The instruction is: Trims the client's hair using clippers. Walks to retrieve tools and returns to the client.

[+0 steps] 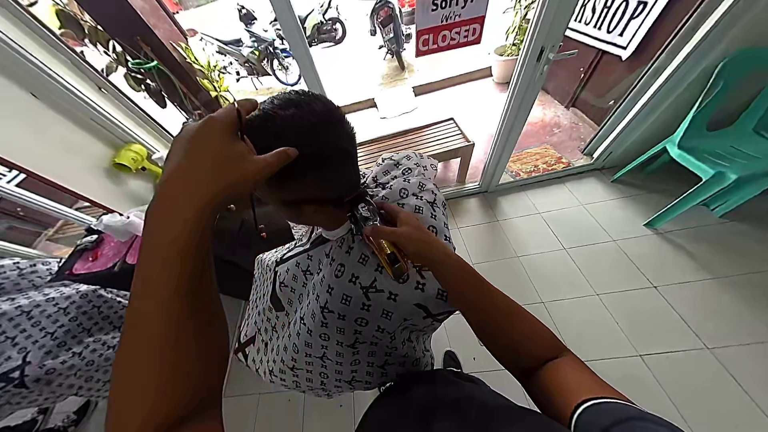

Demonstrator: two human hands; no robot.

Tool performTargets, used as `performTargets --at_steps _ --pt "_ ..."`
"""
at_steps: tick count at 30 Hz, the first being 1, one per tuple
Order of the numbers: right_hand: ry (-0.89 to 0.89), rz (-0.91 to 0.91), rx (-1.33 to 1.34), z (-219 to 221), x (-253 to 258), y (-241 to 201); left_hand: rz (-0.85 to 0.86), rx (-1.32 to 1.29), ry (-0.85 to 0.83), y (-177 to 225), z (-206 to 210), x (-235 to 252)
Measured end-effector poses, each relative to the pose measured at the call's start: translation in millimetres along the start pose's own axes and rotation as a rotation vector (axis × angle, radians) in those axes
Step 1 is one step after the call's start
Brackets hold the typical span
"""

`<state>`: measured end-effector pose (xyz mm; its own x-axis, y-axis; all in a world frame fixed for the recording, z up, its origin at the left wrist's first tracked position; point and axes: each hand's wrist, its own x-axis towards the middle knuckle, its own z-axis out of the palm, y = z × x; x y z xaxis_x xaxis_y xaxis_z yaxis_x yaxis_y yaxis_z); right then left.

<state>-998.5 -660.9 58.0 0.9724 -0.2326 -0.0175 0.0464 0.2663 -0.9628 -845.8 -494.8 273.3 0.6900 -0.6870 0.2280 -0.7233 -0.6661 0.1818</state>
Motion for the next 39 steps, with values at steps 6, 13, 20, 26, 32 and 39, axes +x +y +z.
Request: performTargets --at_steps 6,13,20,26,32,39 --pt "-0.021 -0.021 0.087 0 12 5 0.009 0.054 -0.018 -9 8 9" --pt "-0.005 -0.170 -0.037 3 18 -5 0.034 0.053 -0.021 -8 10 10" --pt "0.001 -0.181 -0.090 7 16 -13 0.027 0.050 -0.030 -6 9 11" --pt "0.019 -0.156 -0.108 14 13 -15 0.039 0.047 -0.026 -6 10 11" --pt "0.028 -0.237 -0.108 26 14 -24 0.035 0.044 -0.035 -7 11 12" --pt "0.018 -0.200 -0.035 29 17 -26 0.023 0.044 -0.033 -8 11 12"
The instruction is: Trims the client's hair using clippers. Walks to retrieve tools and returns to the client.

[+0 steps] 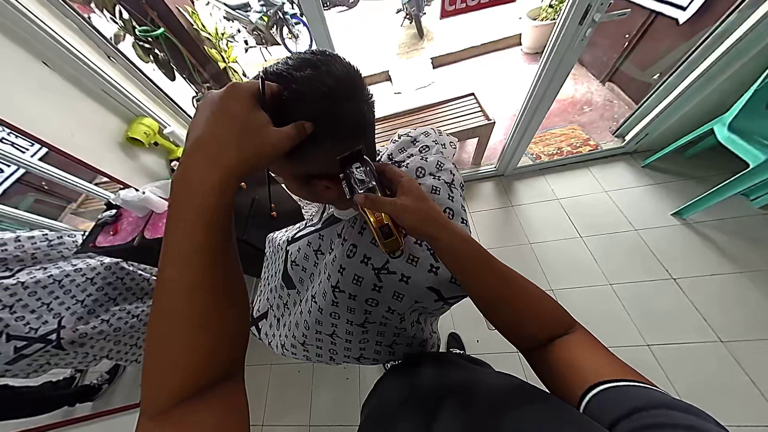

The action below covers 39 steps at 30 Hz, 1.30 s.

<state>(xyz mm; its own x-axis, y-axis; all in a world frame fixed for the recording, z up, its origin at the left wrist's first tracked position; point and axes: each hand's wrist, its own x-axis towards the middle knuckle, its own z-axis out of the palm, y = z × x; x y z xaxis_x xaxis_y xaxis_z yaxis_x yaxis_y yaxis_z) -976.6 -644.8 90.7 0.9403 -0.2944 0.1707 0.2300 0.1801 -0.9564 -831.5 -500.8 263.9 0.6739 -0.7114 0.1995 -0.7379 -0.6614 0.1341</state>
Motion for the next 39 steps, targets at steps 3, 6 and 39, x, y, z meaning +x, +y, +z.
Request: performTargets --at_steps 3,6,39 --pt "-0.010 -0.009 -0.023 1 1 0 -0.002 -0.003 0.006 1 1 1" --pt "0.003 0.115 0.068 1 -2 2 0.004 0.005 0.006 0 0 1" --pt "-0.089 0.080 0.178 -25 1 16 -0.011 0.018 -0.003 2 2 1"
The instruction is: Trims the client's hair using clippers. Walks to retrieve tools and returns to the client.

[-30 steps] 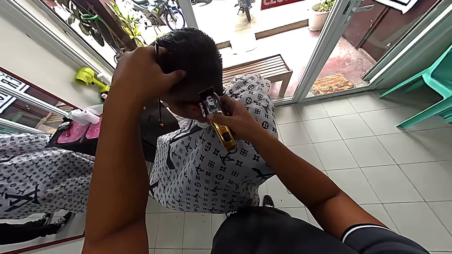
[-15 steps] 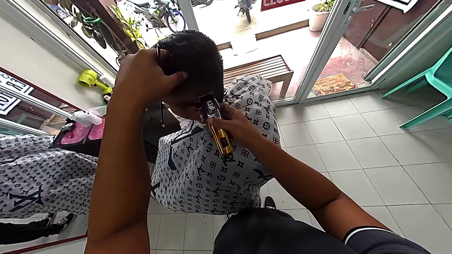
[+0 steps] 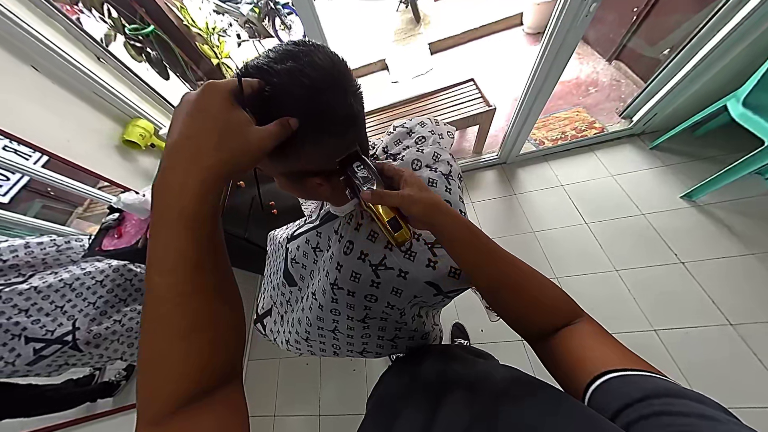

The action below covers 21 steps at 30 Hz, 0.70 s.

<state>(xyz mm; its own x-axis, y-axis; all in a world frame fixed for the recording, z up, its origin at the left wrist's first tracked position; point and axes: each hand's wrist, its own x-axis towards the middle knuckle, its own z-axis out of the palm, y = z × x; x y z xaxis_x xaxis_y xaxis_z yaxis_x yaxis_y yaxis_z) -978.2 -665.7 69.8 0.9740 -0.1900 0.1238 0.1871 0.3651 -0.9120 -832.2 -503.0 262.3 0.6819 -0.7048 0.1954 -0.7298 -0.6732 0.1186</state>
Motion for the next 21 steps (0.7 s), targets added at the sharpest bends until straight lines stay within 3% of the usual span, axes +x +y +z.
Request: performTargets --at_steps 2,6,10,14,19,21 --pt "0.010 -0.028 -0.047 1 0 1 0.001 -0.007 -0.001 1 0 -1" --pt "0.031 0.093 0.024 0 -2 -1 -0.004 -0.015 0.011 0 -1 -2" --pt "-0.002 -0.079 0.017 8 2 -6 -0.015 -0.016 0.003 0 0 -1" --pt "0.009 0.007 0.057 7 1 -3 -0.014 -0.020 0.009 -1 0 -2" --pt "-0.017 -0.139 -0.008 0 7 -7 -0.040 -0.025 0.001 -2 2 -2" --pt "-0.021 -0.080 -0.003 -8 4 -2 -0.036 -0.030 0.004 -2 2 -2"
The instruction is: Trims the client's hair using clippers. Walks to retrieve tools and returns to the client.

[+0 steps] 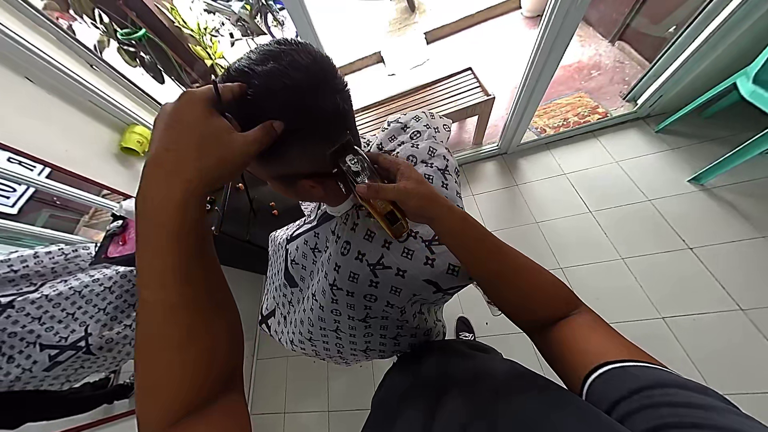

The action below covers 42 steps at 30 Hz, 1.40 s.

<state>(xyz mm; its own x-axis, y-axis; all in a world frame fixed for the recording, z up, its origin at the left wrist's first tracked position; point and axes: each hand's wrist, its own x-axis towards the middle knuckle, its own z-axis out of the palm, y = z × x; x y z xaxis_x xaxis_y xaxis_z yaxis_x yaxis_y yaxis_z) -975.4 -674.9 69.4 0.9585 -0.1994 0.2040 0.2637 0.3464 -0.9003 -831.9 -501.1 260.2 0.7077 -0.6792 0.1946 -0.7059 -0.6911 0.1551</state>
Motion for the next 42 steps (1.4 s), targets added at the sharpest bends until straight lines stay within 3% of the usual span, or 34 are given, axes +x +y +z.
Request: performTargets --at_steps 4,14,26,32,35,37,39,42 --pt "-0.008 0.214 0.168 -15 -3 16 -0.014 0.007 -0.001 1 0 0" --pt "-0.055 0.153 0.199 -22 4 9 0.000 0.014 0.005 0 1 0" --pt "-0.017 -0.008 -0.012 -6 5 -4 -0.004 -0.007 0.007 0 2 1" --pt "-0.015 0.042 0.148 0 6 -10 0.000 -0.018 0.039 -1 1 -2" --pt "0.033 0.142 0.273 6 -14 -5 -0.005 -0.328 0.289 -9 11 -22" --pt "0.104 0.234 0.240 8 -36 9 0.011 -0.961 0.380 -8 25 -40" --pt "0.140 0.265 0.214 7 -48 26 -0.039 -1.436 0.343 2 48 -59" --pt "0.175 0.217 0.112 8 -53 34 -0.144 -1.446 0.349 9 95 -72"
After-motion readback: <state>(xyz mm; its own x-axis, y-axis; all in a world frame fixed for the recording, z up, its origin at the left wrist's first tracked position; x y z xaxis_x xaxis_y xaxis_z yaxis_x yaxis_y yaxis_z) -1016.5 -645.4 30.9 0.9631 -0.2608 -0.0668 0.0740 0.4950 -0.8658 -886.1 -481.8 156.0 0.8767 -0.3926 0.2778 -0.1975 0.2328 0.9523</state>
